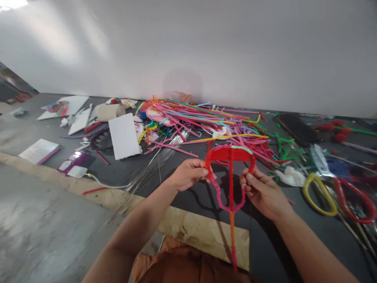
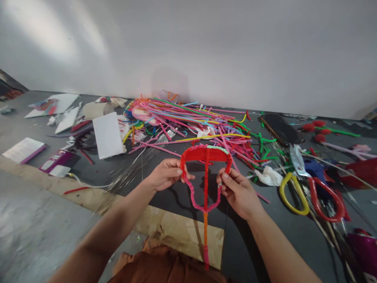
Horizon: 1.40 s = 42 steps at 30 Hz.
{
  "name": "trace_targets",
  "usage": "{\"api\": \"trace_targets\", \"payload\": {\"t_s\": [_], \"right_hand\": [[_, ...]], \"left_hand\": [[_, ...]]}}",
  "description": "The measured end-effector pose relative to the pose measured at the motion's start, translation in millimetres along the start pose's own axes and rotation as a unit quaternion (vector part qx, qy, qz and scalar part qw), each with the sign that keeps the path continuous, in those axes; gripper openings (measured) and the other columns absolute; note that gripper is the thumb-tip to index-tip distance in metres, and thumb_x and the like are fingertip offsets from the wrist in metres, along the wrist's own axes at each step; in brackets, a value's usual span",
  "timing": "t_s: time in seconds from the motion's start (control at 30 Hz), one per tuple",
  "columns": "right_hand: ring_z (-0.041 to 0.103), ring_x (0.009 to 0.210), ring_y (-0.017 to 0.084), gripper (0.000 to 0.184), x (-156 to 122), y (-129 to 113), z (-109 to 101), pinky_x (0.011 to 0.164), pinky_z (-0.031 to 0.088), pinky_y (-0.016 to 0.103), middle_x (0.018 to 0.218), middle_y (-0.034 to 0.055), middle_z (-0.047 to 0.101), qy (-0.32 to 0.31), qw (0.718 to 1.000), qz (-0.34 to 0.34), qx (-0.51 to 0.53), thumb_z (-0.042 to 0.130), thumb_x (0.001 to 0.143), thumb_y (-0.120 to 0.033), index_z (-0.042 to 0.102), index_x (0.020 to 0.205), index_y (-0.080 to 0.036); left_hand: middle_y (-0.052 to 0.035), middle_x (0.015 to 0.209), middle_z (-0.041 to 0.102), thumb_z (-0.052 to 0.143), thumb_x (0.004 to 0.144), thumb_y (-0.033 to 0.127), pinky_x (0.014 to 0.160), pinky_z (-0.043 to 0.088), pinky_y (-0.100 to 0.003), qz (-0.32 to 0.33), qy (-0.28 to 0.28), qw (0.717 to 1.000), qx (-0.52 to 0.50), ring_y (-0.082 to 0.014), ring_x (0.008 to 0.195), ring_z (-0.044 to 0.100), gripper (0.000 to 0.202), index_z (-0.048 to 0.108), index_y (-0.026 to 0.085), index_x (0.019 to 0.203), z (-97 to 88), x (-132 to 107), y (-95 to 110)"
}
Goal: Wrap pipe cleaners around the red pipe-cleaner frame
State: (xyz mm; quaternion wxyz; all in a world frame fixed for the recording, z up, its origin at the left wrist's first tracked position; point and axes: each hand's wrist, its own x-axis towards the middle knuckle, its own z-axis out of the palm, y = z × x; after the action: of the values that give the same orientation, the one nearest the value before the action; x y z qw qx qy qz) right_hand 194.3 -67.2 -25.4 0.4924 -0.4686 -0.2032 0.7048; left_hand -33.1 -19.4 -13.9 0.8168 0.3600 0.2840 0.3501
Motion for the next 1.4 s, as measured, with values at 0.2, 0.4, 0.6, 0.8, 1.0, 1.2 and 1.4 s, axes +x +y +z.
{"api": "trace_targets", "payload": {"t_s": [0.2,0.4,0.6,0.8,1.0,1.2,1.4], "right_hand": [[0.046,0.049,0.004,0.028,1.0,1.3,-1.3,0.043,0.037,0.013,0.063,-0.0022,0.058,-0.002,1.000,0.003,0.003,0.083,0.058,-0.031,0.066,0.078,-0.020],[0.046,0.048,0.003,0.029,0.6,0.1,0.0,0.043,0.037,0.011,0.062,-0.0026,0.057,0.000,1.000,0.003,0.003,0.084,0.057,-0.032,0.066,0.077,-0.020],[0.045,0.047,0.004,0.027,-0.2,-2.0,0.7,0.041,0.039,0.014,0.062,-0.0023,0.057,0.007,1.000,-0.009,0.001,0.083,0.058,-0.031,0.066,0.076,-0.021],[0.046,0.048,0.004,0.028,0.4,-1.3,-0.5,0.041,0.039,0.014,0.062,-0.0028,0.055,0.001,1.000,-0.010,-0.003,0.082,0.058,-0.032,0.065,0.077,-0.021],[0.045,0.049,0.003,0.028,1.7,0.7,-1.9,0.043,0.038,0.012,0.063,-0.0029,0.056,-0.003,1.000,-0.010,-0.006,0.082,0.059,-0.033,0.065,0.078,-0.021],[0.045,0.047,0.005,0.027,0.4,-0.5,0.9,0.041,0.036,0.015,0.062,-0.0027,0.056,0.000,1.000,-0.015,-0.010,0.082,0.059,-0.031,0.065,0.078,-0.021],[0.047,0.048,0.005,0.027,-0.2,-3.6,-3.3,0.042,0.037,0.016,0.066,-0.0015,0.060,-0.012,0.999,-0.025,-0.016,0.081,0.060,-0.030,0.066,0.080,-0.022]], "left_hand": [[-0.0063,0.066,0.071,0.080,0.060,0.026,0.063,0.048,-0.027,0.002,0.013,1.000,-0.008,-0.0110,0.052,0.061,0.024,0.067,0.010,0.072,0.1,0.3,-0.6],[-0.0068,0.068,0.070,0.080,0.061,0.029,0.062,0.047,-0.025,-0.003,0.010,1.000,-0.005,-0.0110,0.055,0.062,0.026,0.067,0.010,0.074,-0.7,0.6,-1.1],[-0.0083,0.078,0.071,0.081,0.060,0.024,0.066,0.050,-0.023,-0.012,-0.012,1.000,0.020,-0.0152,0.070,0.066,0.027,0.069,0.012,0.081,-1.7,-1.0,1.4],[-0.0075,0.077,0.071,0.081,0.059,0.021,0.066,0.050,-0.024,-0.009,-0.013,0.999,0.029,-0.0165,0.073,0.067,0.027,0.068,0.012,0.081,-1.4,-2.1,2.2],[-0.0056,0.073,0.070,0.081,0.060,0.022,0.067,0.049,-0.025,-0.008,-0.006,1.000,0.028,-0.0130,0.065,0.065,0.025,0.066,0.012,0.077,0.0,-0.3,0.9],[-0.0020,0.063,0.067,0.082,0.057,0.023,0.069,0.048,-0.027,0.005,0.024,0.999,0.047,-0.0106,0.059,0.061,0.026,0.065,0.011,0.073,-0.5,1.2,-0.9],[-0.0033,0.070,0.068,0.082,0.057,0.022,0.062,0.047,-0.021,-0.014,0.049,0.998,0.021,-0.0115,0.062,0.064,0.028,0.065,0.012,0.077,-7.6,5.0,-1.2]]}}
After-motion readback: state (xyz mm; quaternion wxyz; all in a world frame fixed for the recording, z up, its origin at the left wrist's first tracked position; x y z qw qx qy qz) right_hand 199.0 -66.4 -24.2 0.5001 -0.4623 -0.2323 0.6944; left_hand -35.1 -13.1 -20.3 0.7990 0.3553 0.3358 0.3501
